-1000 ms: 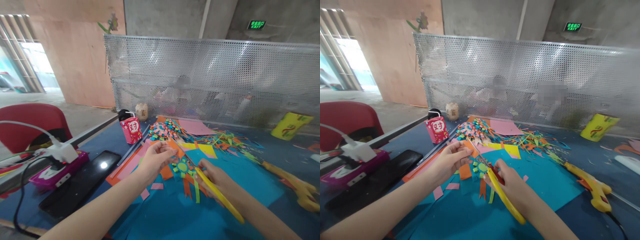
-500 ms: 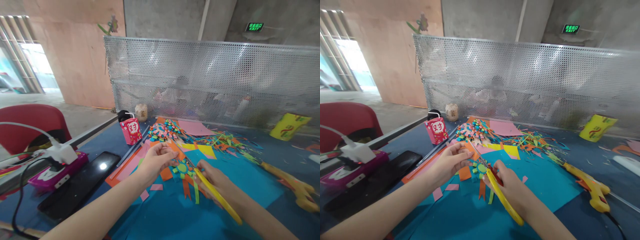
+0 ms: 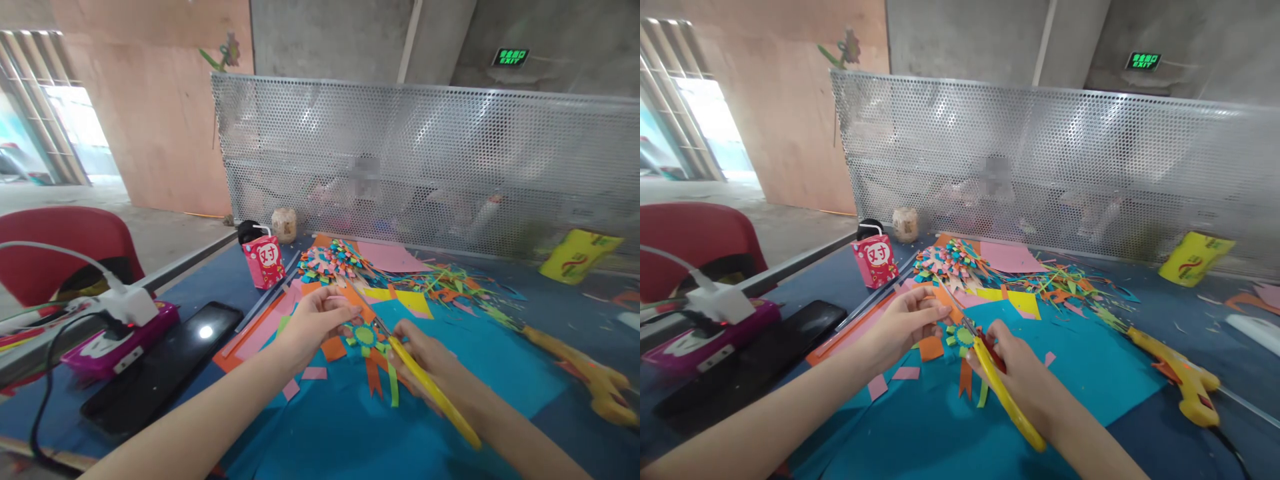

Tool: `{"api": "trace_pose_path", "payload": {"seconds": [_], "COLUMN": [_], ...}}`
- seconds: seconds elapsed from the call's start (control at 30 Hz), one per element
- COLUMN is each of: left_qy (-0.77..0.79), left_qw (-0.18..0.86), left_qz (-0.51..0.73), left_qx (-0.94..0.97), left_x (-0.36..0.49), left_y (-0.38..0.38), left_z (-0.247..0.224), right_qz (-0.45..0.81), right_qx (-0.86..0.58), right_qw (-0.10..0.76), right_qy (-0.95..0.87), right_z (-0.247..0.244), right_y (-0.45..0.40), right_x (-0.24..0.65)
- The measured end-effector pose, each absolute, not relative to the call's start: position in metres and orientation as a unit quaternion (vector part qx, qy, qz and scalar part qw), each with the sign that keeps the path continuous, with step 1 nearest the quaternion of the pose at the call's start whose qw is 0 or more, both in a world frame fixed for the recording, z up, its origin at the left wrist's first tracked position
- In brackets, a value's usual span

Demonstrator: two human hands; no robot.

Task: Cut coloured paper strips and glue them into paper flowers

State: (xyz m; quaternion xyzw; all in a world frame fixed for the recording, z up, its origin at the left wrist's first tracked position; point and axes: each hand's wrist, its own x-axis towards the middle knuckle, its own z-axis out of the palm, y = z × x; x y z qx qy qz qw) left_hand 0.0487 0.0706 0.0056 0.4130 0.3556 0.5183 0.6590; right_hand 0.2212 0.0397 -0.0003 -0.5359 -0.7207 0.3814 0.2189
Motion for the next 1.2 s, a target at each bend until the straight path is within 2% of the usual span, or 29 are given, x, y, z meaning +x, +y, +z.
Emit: {"api": "trace_pose_path", "payload": {"seconds": [0.63,0.87,0.93,1.03,1.2], "left_qy": [0.351,0.367,0.381,0.391,0.392], "left_qw": [0.663,0.661,0.653,0.637,0.609], "left_qz": [0.494,0.508,0.506,0.496,0.510], "left_qx": [0.439,0.413,0.416,0.441,0.463], "left_x": [0.049,0.048,0.047,0.045,0.041], "left_y": [0.071,0.071,0.072,0.075,0.084], "left_z": [0.004,0.004,0.005,0.002,-0.008], "right_qz": [0.348,0.244,0.158,0.036,0.011], "right_qx": [-0.535,-0.607,-0.657,-0.731,-0.778], "right_qw": [0.220,0.270,0.255,0.186,0.087], "right_qy": [-0.738,-0.707,-0.692,-0.656,-0.622], "right_z": [0.002,-0.006,-0.006,-0.006,-0.011], "right_y": [0.039,0.055,0.063,0.074,0.081], "right_x": [0.220,0.230,0.239,0.254,0.269]}}
